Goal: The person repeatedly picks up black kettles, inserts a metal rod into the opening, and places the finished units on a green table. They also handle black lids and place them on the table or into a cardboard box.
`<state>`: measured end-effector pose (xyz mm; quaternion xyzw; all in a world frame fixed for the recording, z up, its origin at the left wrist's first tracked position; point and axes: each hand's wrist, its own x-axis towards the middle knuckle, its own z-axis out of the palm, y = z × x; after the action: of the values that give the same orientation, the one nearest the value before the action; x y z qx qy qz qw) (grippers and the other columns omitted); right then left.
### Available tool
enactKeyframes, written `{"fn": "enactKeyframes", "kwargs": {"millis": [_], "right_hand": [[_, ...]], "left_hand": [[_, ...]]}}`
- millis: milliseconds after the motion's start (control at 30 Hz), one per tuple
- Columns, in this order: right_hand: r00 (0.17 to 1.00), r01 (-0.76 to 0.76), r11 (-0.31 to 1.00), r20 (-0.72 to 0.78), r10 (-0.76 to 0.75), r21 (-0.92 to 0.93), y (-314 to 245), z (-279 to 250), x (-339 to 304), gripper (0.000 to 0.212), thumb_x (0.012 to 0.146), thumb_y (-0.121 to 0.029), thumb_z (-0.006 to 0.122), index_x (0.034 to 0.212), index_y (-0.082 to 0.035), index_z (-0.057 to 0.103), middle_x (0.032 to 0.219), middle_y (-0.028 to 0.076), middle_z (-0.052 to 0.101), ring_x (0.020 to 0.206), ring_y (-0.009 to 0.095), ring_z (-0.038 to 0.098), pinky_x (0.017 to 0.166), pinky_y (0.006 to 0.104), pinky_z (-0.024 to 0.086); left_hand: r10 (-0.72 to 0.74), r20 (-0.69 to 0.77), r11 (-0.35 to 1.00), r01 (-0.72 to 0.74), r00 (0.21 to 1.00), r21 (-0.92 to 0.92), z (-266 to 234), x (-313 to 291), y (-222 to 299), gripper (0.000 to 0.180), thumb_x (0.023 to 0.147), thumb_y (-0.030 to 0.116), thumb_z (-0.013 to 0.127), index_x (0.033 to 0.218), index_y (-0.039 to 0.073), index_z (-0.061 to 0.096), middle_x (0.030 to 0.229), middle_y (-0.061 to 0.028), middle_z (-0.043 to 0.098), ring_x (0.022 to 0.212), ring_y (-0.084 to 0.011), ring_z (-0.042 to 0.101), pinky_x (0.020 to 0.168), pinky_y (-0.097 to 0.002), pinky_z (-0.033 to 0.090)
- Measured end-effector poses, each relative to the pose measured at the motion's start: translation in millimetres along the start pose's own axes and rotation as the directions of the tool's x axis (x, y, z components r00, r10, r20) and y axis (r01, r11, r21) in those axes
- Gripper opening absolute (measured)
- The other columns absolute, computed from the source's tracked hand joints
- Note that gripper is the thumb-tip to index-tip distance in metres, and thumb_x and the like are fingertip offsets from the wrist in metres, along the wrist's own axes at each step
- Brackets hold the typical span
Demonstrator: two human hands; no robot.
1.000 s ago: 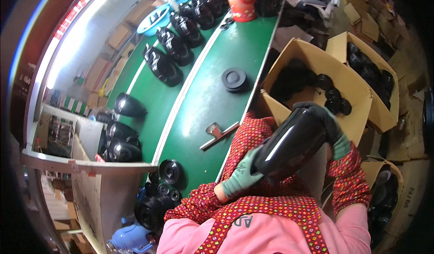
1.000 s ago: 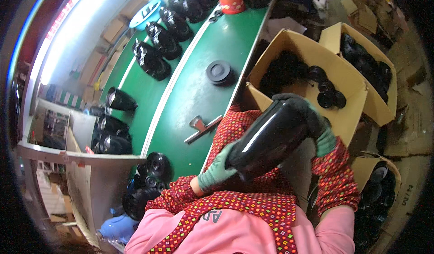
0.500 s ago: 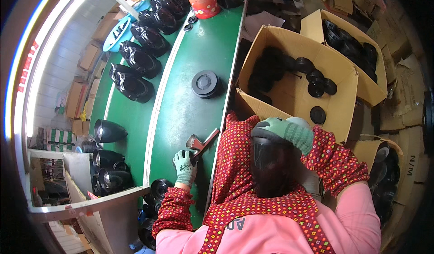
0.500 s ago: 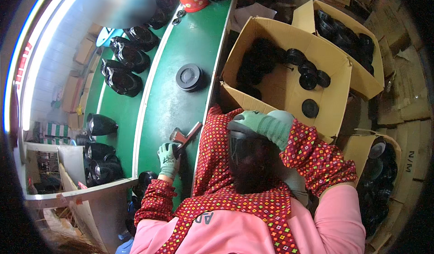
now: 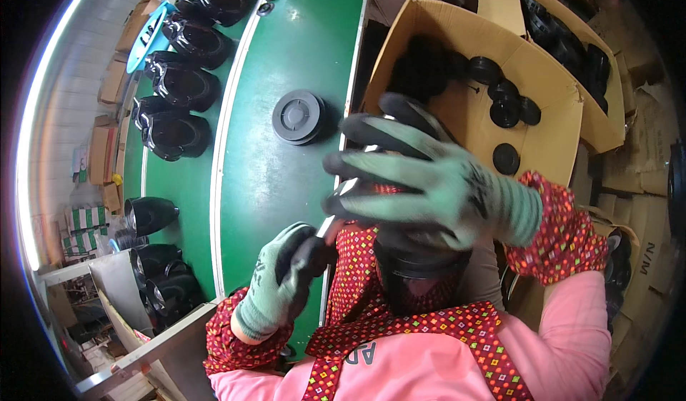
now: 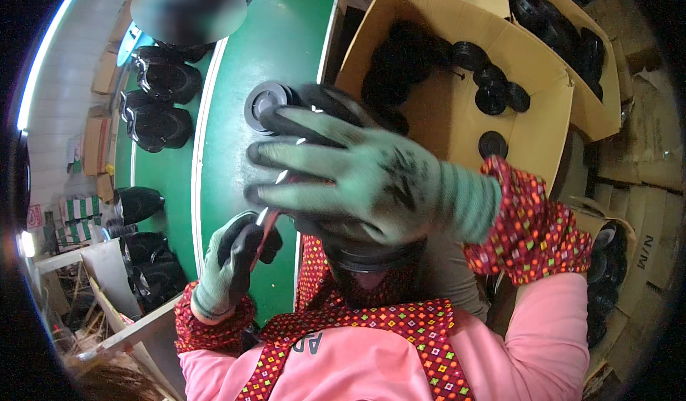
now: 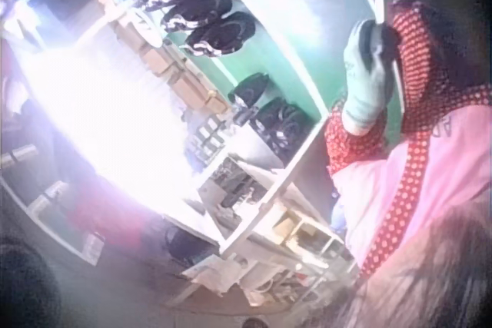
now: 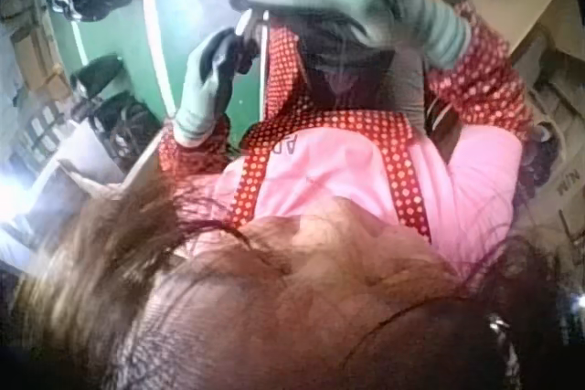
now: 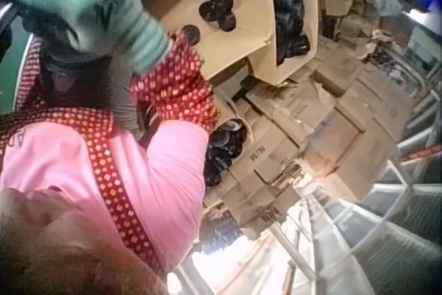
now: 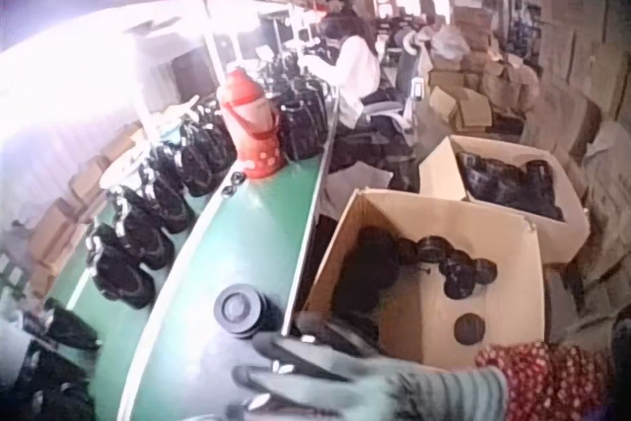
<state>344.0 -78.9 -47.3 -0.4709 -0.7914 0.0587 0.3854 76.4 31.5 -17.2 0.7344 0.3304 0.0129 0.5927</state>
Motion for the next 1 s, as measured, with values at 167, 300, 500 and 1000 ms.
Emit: {"fn": "enactKeyframes", "kwargs": {"millis": [167, 300, 500, 1000], "right_hand": [[0.992, -0.126, 0.925, 0.038, 0.121, 0.357, 57, 34, -24, 0.034, 0.098, -0.035, 0.053, 0.1, -0.007, 0.071, 0.091, 0.012, 0.061, 0.089, 0.035, 0.056, 0.096, 0.0498, 0.041], [0.963, -0.224, 0.787, 0.005, 0.271, 0.575, 63, 50, -60, 0.031, 0.095, -0.032, 0.058, 0.096, -0.002, 0.068, 0.093, 0.014, 0.061, 0.092, 0.035, 0.057, 0.094, 0.0464, 0.038], [0.89, -0.425, 0.785, 0.051, 0.452, 0.45, 34, 45, -88, 0.036, 0.099, -0.033, 0.054, 0.109, -0.003, 0.069, 0.106, 0.016, 0.066, 0.104, 0.037, 0.06, 0.099, 0.0462, 0.039], [0.922, -0.379, 0.854, 0.063, 0.382, 0.357, 32, 55, -120, 0.04, 0.095, -0.021, 0.067, 0.13, -0.003, 0.058, 0.123, 0.02, 0.062, 0.114, 0.042, 0.059, 0.104, 0.0517, 0.044]], "left_hand": [[0.24, 0.336, 0.915, -0.329, 0.91, 0.236, 1, 42, 54, 0.031, 0.089, 0.019, 0.071, 0.106, -0.006, 0.07, 0.094, -0.022, 0.067, 0.083, -0.0409, 0.066, 0.076, -0.0427, 0.054], [0.574, 0.24, 0.728, -0.622, 0.783, 0.287, 15, 68, 57, 0.06, 0.074, 0.025, 0.083, 0.125, -0.005, 0.069, 0.12, -0.0256, 0.065, 0.109, -0.0428, 0.067, 0.093, -0.0459, 0.054], [0.692, 0.586, 0.653, -0.713, 0.422, -0.257, 43, 110, 31, 0.048, 0.087, 0.032, 0.069, 0.121, -0.002, 0.069, 0.125, -0.021, 0.063, 0.118, -0.043, 0.06, 0.105, -0.0529, 0.044], [0.717, 0.333, 0.672, -0.735, 0.613, -0.094, 91, 84, 32, 0.049, 0.085, 0.023, 0.069, 0.127, -0.002, 0.066, 0.109, -0.0175, 0.063, 0.106, -0.0374, 0.062, 0.104, -0.0527, 0.045]]}}
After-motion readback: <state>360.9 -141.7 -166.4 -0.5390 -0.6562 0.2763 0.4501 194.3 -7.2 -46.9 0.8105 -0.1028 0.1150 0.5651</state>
